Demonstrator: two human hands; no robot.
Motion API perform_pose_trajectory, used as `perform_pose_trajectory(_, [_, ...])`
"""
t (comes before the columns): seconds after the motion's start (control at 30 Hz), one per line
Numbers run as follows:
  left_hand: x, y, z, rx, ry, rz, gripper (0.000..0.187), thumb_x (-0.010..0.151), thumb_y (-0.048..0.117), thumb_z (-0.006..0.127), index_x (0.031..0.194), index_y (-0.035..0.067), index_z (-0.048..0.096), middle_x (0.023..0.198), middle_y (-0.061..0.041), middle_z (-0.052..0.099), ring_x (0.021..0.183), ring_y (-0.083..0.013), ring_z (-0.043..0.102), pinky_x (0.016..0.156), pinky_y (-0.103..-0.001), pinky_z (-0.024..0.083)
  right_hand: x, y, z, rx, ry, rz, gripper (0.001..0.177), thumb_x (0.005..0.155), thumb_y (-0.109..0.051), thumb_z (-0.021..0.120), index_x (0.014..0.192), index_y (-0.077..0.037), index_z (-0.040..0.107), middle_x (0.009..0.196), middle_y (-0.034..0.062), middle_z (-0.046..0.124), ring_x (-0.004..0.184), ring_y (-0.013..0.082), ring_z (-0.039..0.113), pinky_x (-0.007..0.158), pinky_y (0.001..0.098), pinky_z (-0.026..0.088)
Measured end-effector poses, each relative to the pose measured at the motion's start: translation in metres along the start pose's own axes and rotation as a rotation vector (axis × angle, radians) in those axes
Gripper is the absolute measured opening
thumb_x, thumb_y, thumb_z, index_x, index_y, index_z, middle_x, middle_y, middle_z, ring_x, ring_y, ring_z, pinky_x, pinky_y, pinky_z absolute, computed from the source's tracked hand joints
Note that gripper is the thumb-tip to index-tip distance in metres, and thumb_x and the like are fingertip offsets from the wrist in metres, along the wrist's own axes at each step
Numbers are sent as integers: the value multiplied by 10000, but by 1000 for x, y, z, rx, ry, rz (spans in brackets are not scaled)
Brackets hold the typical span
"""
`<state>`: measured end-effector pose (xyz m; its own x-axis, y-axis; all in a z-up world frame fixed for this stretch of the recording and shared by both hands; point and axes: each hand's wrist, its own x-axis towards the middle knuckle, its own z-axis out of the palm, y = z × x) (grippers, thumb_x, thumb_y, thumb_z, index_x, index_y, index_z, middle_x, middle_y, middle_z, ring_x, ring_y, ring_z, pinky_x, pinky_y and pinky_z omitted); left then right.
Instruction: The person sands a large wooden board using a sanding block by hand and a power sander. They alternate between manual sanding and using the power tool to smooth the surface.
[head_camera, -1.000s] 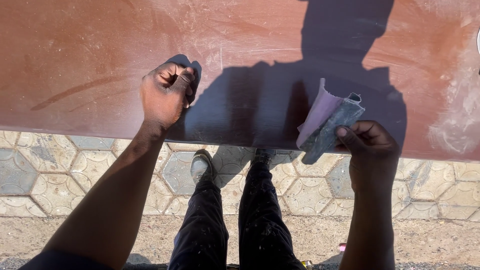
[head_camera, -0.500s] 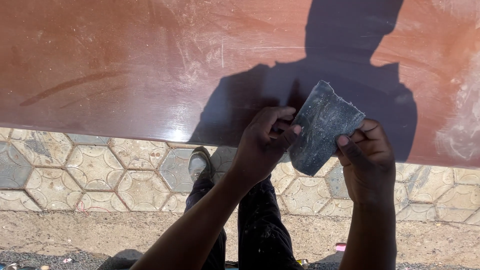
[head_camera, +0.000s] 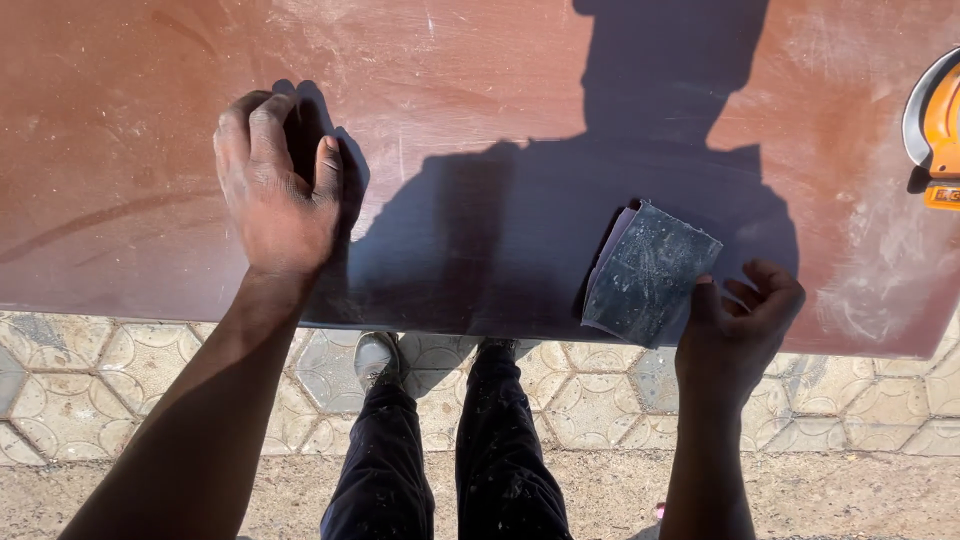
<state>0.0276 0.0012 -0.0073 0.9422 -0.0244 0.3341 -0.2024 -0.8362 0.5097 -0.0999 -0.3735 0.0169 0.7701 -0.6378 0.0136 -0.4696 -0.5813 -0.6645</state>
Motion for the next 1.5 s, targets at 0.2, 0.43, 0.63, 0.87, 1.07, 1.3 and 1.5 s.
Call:
perform_pose_trajectory(0.2, [-10, -16, 28, 327, -40, -37, 431, 1118, 343, 508, 1435, 53, 539, 1397, -174, 505, 1354, -393, 435, 1091, -548, 285, 5, 17, 61, -401, -201, -599, 687, 1126, -434, 342, 1569, 89, 379, 1634, 323, 315, 1520, 491, 245, 1228, 575, 186])
perform_pose_trajectory(0.43, [-4, -12, 36, 389, 78, -14, 473, 1069, 383, 554, 1414, 65, 613, 1370, -172, 579, 1347, -366, 528, 1105, -494, 368, 41, 11, 61, -566, -313, -965, 941, 951, -735, 365, 1507, 9, 511, 1573, 248, 487, 1484, 405, 430, 1219, 490, 316])
perform_pose_trajectory(0.63, [8, -13, 35, 390, 124, -66, 513, 1046, 394, 524, 1425, 63, 629, 1378, -184, 623, 1328, -370, 580, 1126, -501, 417, 135, -95, 142, -518, -98, 227, 673, 1151, -500, 203, 1642, -48, 119, 1673, 341, 137, 1577, 460, 117, 1261, 623, 33])
perform_pose_trajectory(0.87, [-7, -38, 49, 429, 102, -69, 561, 1067, 451, 492, 1468, 68, 581, 1496, -173, 573, 1434, -318, 515, 1163, -514, 384, 15, -272, 317, -248, -416, -907, 642, 1092, -415, 464, 1626, -84, 334, 1714, 151, 249, 1609, 281, 192, 1322, 422, 89])
perform_pose_trajectory(1.07, [1, -38, 43, 547, 166, -13, 566, 1096, 519, 375, 1424, 102, 572, 1481, -136, 609, 1387, -267, 574, 1107, -487, 472, 40, -204, 244, 199, -311, -886, 441, 964, -318, 666, 1348, -105, 628, 1352, 105, 524, 1273, 331, 586, 1122, 501, 417])
perform_pose_trajectory(1.3, [-2, -38, 42, 599, 101, -24, 604, 1083, 558, 385, 1515, 169, 547, 1521, -62, 581, 1438, -232, 506, 1161, -463, 417, 70, -194, 217, -3, -460, -454, 186, 933, -168, 746, 978, -125, 571, 865, 29, 531, 825, 239, 633, 705, 411, 462])
perform_pose_trajectory(1.5, [-3, -27, 40, 426, 74, -151, 561, 1064, 458, 507, 1533, 152, 542, 1544, -76, 546, 1461, -252, 465, 1196, -488, 374, 98, -180, 184, 492, -642, -328, 373, 980, 40, 567, 1350, -9, 577, 850, 167, 688, 724, 155, 499, 711, 285, 397])
